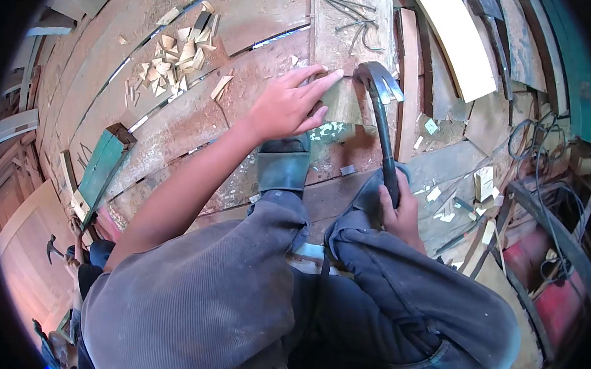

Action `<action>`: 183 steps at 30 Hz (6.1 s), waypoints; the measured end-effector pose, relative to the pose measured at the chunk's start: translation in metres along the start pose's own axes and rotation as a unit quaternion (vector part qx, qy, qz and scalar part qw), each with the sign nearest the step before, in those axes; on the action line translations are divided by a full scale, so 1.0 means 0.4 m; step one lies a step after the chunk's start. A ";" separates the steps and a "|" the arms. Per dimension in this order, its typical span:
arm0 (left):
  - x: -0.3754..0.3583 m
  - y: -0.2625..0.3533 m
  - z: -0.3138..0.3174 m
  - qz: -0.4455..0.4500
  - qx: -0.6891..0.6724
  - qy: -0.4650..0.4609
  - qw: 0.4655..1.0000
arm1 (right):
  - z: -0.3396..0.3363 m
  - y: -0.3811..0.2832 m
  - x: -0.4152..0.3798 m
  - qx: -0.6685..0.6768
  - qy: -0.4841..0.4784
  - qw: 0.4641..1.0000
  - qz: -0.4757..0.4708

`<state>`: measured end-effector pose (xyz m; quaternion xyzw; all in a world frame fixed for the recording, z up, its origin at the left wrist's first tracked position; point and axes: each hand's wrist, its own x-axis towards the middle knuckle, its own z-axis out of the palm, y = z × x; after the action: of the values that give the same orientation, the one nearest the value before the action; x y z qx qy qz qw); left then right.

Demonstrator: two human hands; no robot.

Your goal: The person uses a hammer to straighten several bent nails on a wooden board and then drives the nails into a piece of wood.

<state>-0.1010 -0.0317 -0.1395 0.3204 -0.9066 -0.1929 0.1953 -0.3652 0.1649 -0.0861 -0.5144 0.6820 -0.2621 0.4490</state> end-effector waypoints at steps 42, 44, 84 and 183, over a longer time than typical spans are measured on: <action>-0.022 0.002 0.003 -0.008 -0.009 -0.029 1.000 | -0.048 0.038 -0.068 0.114 0.023 0.992 0.041; -0.020 0.003 0.003 -0.007 -0.005 -0.027 1.000 | -0.049 0.029 -0.063 0.067 0.012 0.997 0.048; -0.022 -0.017 0.000 0.038 0.001 -0.029 0.999 | -0.030 0.045 -0.086 0.138 0.044 0.983 0.114; 0.026 -0.077 -0.015 0.005 0.020 0.007 1.000 | -0.025 0.019 -0.067 0.301 0.068 0.936 0.168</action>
<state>-0.0901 -0.0620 -0.1465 0.3213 -0.9104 -0.1715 0.1961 -0.3757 0.1915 -0.0785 -0.2141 0.6764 -0.4102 0.5730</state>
